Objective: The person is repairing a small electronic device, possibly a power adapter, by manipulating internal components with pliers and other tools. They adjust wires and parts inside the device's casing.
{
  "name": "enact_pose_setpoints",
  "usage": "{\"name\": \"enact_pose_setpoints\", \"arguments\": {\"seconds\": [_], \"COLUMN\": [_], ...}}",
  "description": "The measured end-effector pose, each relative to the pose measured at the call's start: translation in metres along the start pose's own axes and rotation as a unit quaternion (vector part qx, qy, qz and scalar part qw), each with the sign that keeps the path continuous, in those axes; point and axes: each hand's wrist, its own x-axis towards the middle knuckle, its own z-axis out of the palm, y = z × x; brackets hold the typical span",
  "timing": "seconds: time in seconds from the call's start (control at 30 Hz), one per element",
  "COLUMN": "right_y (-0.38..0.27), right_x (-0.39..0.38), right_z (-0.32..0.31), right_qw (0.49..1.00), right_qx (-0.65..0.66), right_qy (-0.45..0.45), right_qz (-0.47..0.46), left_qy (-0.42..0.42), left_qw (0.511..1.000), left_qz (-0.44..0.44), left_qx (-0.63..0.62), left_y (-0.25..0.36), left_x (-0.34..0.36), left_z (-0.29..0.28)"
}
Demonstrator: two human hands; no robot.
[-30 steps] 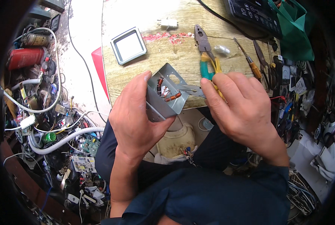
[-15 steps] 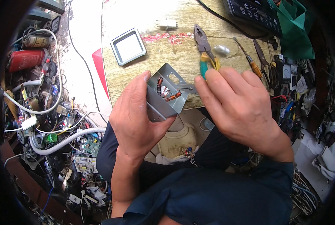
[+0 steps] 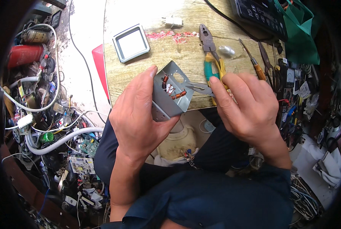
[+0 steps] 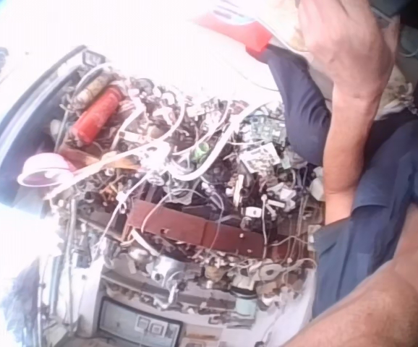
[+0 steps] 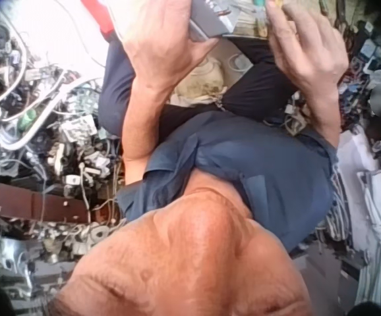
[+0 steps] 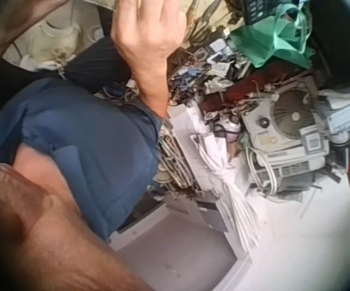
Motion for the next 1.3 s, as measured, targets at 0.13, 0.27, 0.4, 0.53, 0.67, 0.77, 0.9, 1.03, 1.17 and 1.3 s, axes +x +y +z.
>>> {"name": "enact_pose_setpoints", "arguments": {"seconds": [0.13,0.27,0.4,0.53,0.67,0.77,0.9,1.03,1.17,1.3], "right_y": [-0.004,-0.004,0.003,0.013,0.022,0.037,0.047,0.057,0.063,0.069], "right_x": [-0.007,-0.012,-0.016,-0.014,-0.009,-0.008,0.002,0.006,0.012,0.016], "right_z": [0.013,0.019,0.029,0.034,0.030,0.035,0.033,0.034,0.033,0.033], "right_qw": [1.000,0.999,0.999,0.999,0.999,0.998,0.995,0.992,0.990,0.986], "right_qx": [-0.007,-0.004,0.008,0.003,0.008,0.014,0.021,0.015,0.017,0.016], "right_qy": [0.022,0.024,0.045,0.046,0.026,0.032,0.021,0.013,0.006,-0.009], "right_qz": [0.017,0.036,0.025,0.000,-0.020,-0.056,-0.095,-0.126,-0.143,-0.165], "left_qy": [0.002,0.005,0.002,0.007,0.005,0.006,-0.001,-0.005,-0.011,-0.012], "left_qw": [1.000,1.000,0.999,0.999,0.999,0.999,0.999,0.999,0.999,0.999], "left_qz": [0.000,-0.001,-0.001,0.004,0.012,0.016,0.016,0.018,0.024,0.021], "left_qx": [0.010,0.021,0.035,0.047,0.047,0.048,0.046,0.042,0.036,0.023], "left_y": [0.003,0.005,0.007,0.007,0.005,0.004,0.005,0.004,0.003,0.002], "left_x": [0.003,0.007,0.008,0.011,0.012,0.013,0.014,0.014,0.015,0.013], "left_z": [-0.002,0.000,0.001,0.000,0.002,0.003,0.002,0.001,0.000,0.001]}}
